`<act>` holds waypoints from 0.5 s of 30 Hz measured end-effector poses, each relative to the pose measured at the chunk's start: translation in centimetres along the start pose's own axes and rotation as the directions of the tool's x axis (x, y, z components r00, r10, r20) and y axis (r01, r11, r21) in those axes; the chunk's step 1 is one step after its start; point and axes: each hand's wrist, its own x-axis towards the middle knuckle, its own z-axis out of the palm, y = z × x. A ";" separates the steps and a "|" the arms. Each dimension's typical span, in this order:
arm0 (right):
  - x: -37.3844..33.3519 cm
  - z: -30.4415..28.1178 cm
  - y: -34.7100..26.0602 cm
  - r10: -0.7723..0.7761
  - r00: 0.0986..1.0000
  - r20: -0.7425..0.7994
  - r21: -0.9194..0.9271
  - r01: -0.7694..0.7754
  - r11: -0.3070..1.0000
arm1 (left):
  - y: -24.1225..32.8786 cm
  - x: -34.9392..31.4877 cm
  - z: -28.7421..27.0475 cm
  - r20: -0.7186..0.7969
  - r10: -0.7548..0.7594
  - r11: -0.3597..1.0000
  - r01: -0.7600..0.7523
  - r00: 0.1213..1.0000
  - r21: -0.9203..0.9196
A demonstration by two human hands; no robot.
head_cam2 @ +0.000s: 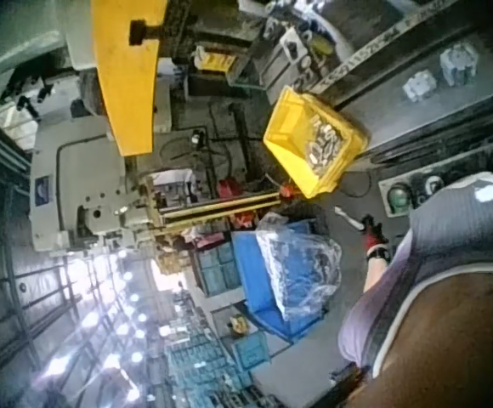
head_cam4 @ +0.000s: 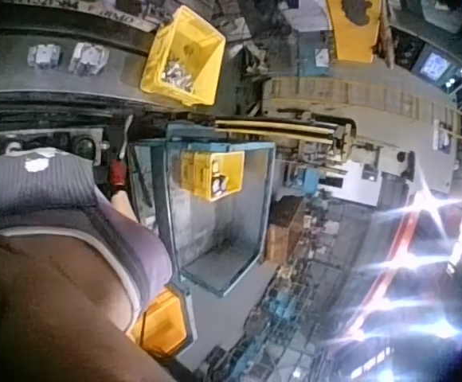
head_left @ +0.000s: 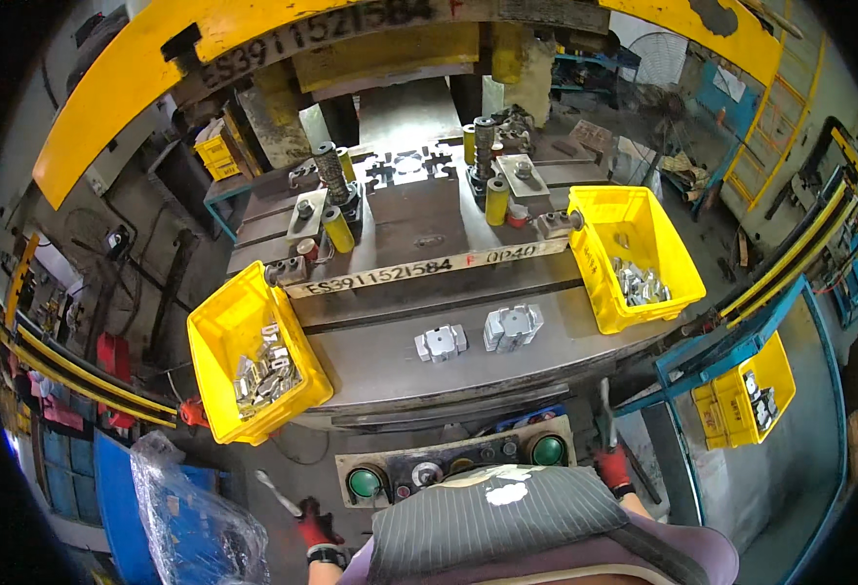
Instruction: Operating a metal fabrication machine by loading parts and using tools.
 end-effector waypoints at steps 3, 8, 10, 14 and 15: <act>-1.1 1.7 -0.9 0.248 0.952 0.181 -0.061 -0.241 0.969 | -0.9 0.6 3.9 0.218 -0.264 0.939 0.199 0.939 0.280; 8.0 8.0 17.3 -0.156 0.847 0.509 -0.485 0.431 0.761 | -2.0 4.4 5.9 0.590 -0.184 0.875 -0.142 0.786 0.463; 7.5 8.1 15.3 -0.200 0.865 0.460 -0.373 0.392 0.841 | -2.6 5.6 5.9 0.654 -0.107 0.803 -0.323 0.749 0.501; 1.2 6.5 0.5 0.283 0.942 0.180 -0.062 -0.276 0.959 | -2.9 5.7 6.6 0.407 -0.371 0.845 0.122 0.835 0.520; 2.7 6.4 3.7 0.292 0.918 0.269 -0.066 -0.285 0.956 | -2.4 5.9 7.1 0.526 -0.296 0.828 -0.060 0.797 0.558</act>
